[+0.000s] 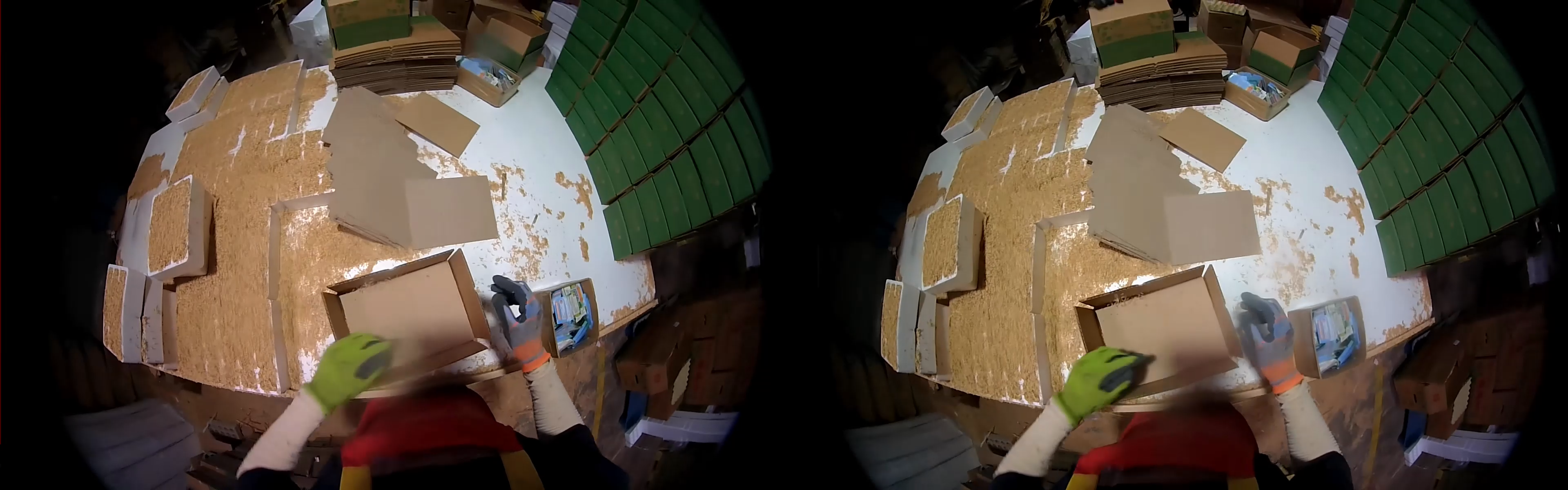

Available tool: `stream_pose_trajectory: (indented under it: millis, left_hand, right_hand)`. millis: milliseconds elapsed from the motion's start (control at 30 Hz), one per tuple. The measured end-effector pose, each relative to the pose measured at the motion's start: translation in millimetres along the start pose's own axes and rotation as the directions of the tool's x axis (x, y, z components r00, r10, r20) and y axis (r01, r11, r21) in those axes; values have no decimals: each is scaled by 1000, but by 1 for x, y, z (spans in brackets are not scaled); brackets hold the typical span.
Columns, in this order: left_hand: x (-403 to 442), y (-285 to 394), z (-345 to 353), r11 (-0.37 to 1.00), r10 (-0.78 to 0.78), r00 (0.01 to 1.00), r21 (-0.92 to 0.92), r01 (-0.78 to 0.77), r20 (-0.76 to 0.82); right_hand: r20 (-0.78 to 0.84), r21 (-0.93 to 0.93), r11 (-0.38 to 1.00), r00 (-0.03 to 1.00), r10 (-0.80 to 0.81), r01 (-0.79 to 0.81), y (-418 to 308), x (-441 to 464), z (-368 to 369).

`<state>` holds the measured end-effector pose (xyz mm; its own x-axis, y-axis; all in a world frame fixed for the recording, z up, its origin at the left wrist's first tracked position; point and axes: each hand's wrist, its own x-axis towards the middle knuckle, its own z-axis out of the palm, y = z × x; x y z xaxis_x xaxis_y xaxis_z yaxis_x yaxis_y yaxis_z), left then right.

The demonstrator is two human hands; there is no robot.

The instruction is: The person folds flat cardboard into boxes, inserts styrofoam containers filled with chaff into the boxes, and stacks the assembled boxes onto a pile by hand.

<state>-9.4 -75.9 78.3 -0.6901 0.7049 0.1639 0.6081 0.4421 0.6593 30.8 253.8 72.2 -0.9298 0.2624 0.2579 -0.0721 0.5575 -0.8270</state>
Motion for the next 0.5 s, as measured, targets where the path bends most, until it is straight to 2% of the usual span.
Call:
stream_pose_trajectory:
  millis: [33, 67, 100, 133, 167, 200, 233, 267, 300, 333, 367, 400, 433, 467, 500]
  left_hand:
    - [-15, 10, -18, 977, -212, 970, -22, 211, -122]
    - [-48, -9, -6, 858, -509, 810, -244, 452, -291]
    - [-55, -27, 13, 779, -592, 696, -509, 367, -405]
    - [-57, -46, 33, 658, -688, 556, -723, 209, -466]
    - [-54, -54, 56, 624, -695, 600, -747, 229, -396]
    - [-62, -76, 73, 909, -410, 793, -267, 319, -450]
    - [-35, -61, 67, 930, -348, 865, -19, 366, -362]
    - [-6, -45, 61, 904, -301, 920, 232, 359, -249]
    - [-6, -49, 68, 881, -313, 901, 262, 393, -300]
    - [-8, -54, 81, 890, -299, 904, 252, 380, -306]
    - [-15, -60, 102, 871, -455, 734, -82, 484, -505]
    - [-23, -68, 124, 775, -629, 511, -420, 473, -585]
    - [-33, -88, 151, 605, -766, 437, -759, 241, -472]
    - [-39, -100, 158, 614, -765, 431, -745, 261, -479]
    - [-24, -85, 136, 505, -805, 501, -811, 295, -318]
  right_hand:
    - [40, 300, 933, 980, 196, -199, 10, 2, 2]
    - [140, 561, 739, 922, 360, -373, 25, 5, 6]
    - [364, 310, 844, 875, 321, -438, 55, 7, 16]
    - [380, 348, 907, 920, 96, -238, 76, 2, 45]
    - [519, 109, 991, 846, -121, 76, 73, 8, 63]
    - [683, -80, 903, 683, -258, 422, 69, 16, 76]
    - [680, -85, 905, 688, -253, 417, 68, 20, 81]
    - [636, -203, 875, 738, -224, 440, 68, 22, 84]
    - [587, -323, 830, 784, -201, 455, 68, 25, 85]
    - [582, -340, 821, 788, -199, 459, 87, 18, 94]
    - [296, -478, 840, 947, -122, 257, 122, -5, 111]
    - [-34, -541, 841, 999, -39, 15, 149, -29, 122]
    - [201, -561, 825, 978, 53, 70, 157, -42, 129]
    - [189, -572, 818, 981, 51, 67, 149, -36, 123]
    - [250, -238, 960, 946, 209, -149, 127, -30, 111]
